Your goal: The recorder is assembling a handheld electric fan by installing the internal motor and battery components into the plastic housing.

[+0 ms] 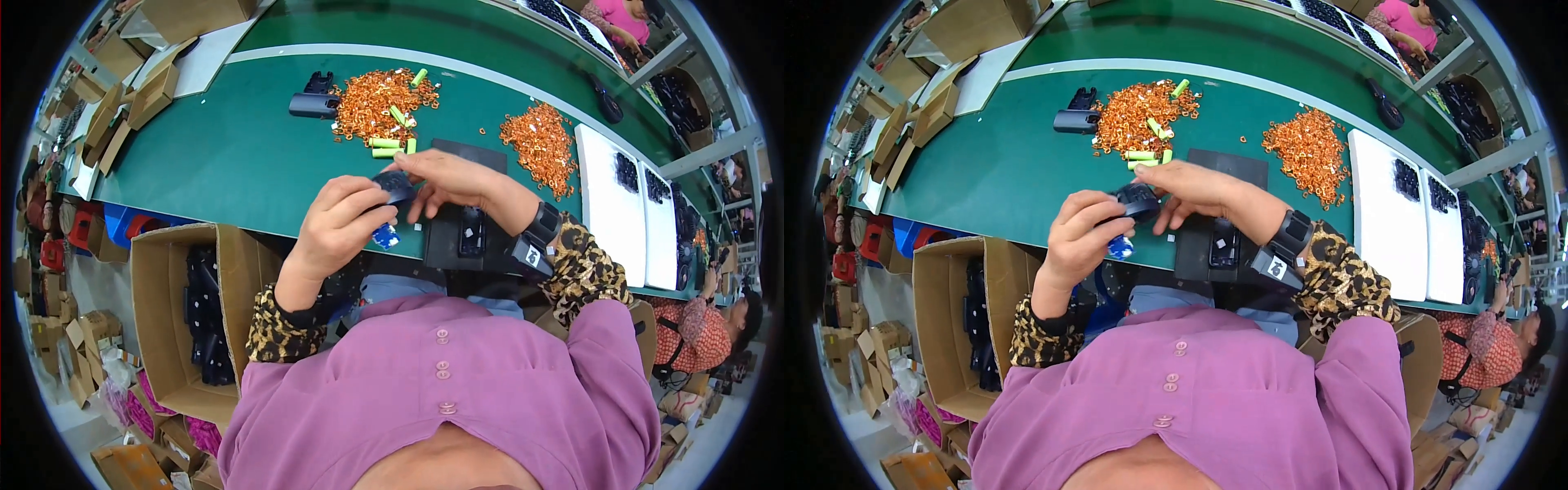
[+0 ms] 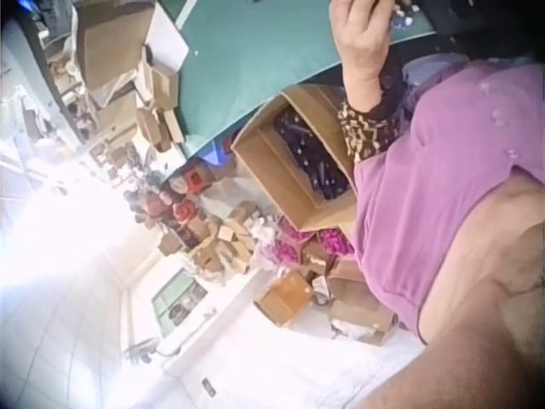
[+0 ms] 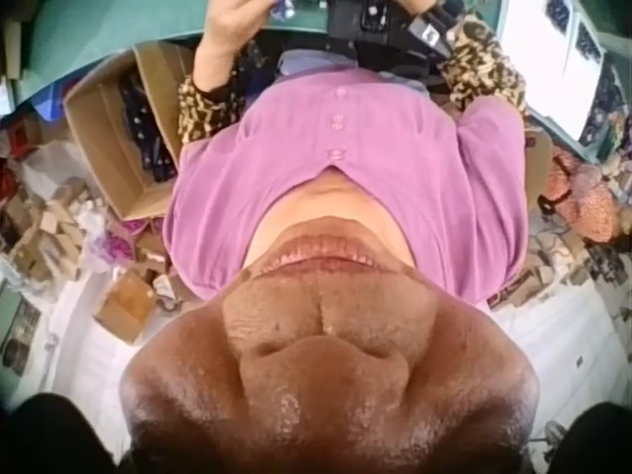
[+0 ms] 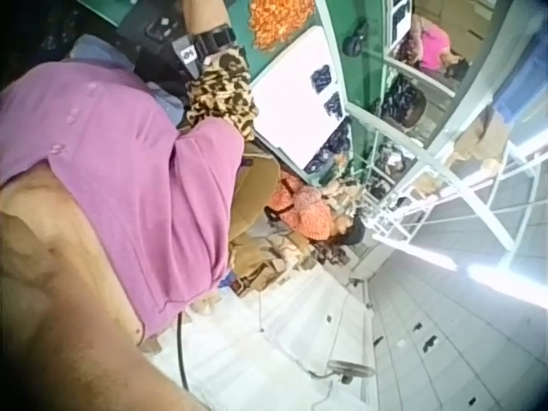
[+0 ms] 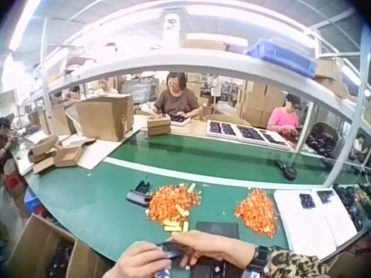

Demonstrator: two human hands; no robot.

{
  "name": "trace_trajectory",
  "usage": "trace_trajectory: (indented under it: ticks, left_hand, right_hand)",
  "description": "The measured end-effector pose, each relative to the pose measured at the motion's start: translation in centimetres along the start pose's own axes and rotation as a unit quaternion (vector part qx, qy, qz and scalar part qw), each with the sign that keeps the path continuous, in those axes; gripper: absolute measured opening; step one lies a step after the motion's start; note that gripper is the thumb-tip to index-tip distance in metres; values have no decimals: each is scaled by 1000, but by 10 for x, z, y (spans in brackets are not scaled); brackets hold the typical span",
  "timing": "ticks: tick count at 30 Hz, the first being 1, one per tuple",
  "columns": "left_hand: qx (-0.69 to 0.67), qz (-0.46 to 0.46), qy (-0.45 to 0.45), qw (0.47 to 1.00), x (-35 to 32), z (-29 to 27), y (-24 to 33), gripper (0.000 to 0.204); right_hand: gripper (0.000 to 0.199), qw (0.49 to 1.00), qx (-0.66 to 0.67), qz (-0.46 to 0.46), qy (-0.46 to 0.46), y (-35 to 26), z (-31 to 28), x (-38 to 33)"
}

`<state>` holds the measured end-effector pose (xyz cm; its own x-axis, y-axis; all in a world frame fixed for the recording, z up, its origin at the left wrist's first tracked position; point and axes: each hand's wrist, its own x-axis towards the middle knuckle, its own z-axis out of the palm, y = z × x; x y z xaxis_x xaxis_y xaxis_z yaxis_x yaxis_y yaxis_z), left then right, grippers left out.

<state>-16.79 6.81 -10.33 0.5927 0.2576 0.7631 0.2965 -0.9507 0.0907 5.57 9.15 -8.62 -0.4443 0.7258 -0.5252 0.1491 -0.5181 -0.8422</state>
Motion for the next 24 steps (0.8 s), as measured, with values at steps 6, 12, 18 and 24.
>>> trace_trajectory:
  ticks: [6, 12, 18, 24]
  left_hand:
    - [-454, -358, 123, 807, -1, 6, 8, 28]
    - [-467, -435, 85, 765, 20, 6, 10, 29]
    - [-390, -392, 44, 832, 20, 4, 6, 35]
    - [-476, -400, 108, 776, 32, 19, 10, 31]
  right_hand:
    - [31, 840, -296, -240, 386, -10, -119, 75]
    - [24, 781, -390, -191, 448, -2, -169, 127]
    - [17, 774, -244, -324, 486, -12, -153, 134]
    - [11, 697, -21, -494, 519, -31, -165, 139]
